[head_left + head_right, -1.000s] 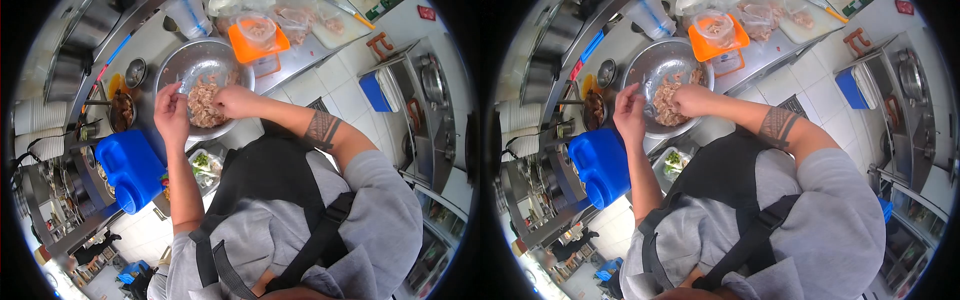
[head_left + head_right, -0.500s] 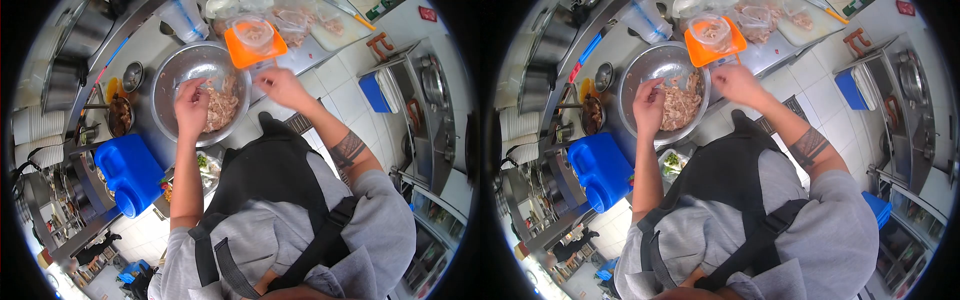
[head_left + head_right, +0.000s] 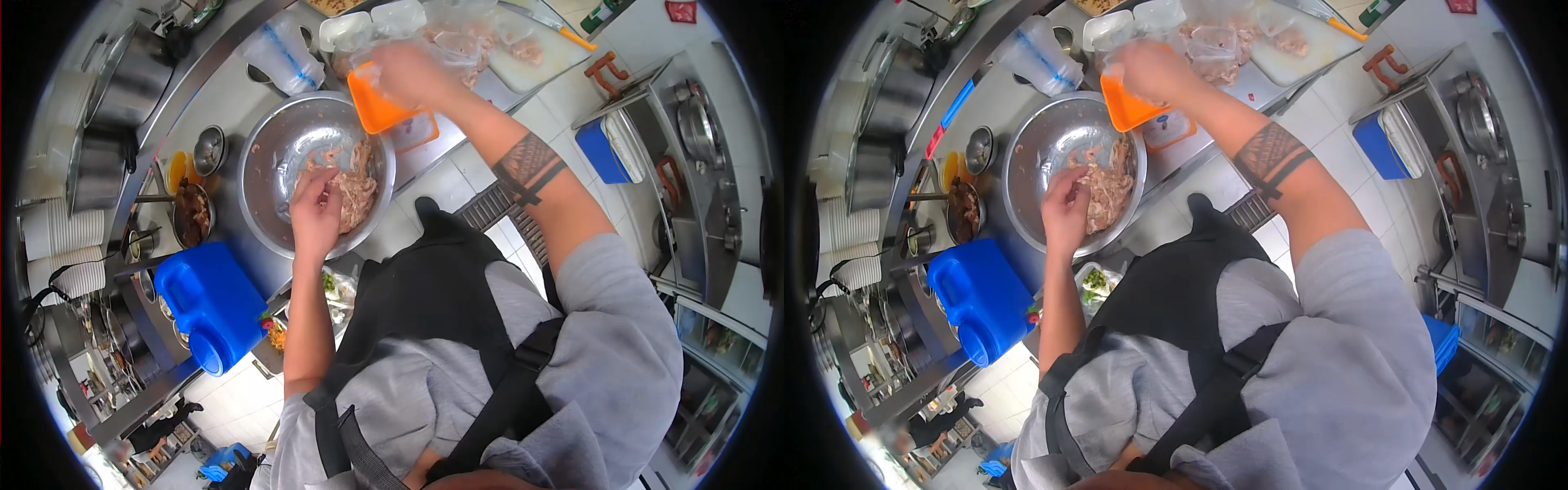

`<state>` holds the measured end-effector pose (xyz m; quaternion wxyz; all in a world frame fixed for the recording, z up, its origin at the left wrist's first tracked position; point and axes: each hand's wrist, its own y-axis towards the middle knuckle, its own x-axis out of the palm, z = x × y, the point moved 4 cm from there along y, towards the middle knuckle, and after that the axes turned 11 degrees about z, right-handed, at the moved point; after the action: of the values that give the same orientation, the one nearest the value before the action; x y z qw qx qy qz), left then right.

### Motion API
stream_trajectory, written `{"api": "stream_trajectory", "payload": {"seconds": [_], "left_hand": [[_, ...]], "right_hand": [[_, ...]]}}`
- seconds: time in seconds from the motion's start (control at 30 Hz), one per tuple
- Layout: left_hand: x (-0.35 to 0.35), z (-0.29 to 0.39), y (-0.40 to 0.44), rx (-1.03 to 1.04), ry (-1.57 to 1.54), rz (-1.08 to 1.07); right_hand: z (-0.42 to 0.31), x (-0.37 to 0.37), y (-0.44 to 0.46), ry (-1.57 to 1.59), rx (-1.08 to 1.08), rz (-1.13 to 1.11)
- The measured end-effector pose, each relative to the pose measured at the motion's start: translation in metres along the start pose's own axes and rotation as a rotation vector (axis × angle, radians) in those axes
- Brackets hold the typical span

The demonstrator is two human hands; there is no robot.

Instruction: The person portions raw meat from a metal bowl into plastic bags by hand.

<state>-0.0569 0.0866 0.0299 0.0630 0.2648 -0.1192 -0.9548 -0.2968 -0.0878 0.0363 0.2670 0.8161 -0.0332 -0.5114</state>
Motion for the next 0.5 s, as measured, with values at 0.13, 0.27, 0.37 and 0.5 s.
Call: {"api": "stream_trajectory", "payload": {"seconds": [0.13, 0.27, 0.37, 0.5], "left_hand": [[-0.018, -0.015, -0.017, -0.092, -0.065, 0.049], [-0.038, -0.030, -0.028, -0.188, -0.097, 0.118], [-0.051, -0.054, -0.031, -0.238, -0.132, 0.142], [-0.053, -0.054, -0.025, -0.229, -0.096, 0.139]], "right_hand": [[0.033, -0.093, 0.034, 0.127, 0.289, -0.020], [0.059, -0.182, 0.035, 0.216, 0.460, 0.213], [0.090, -0.197, 0.034, 0.152, 0.532, 0.157], [0.173, -0.171, 0.032, 0.016, 0.544, 0.052]]}}
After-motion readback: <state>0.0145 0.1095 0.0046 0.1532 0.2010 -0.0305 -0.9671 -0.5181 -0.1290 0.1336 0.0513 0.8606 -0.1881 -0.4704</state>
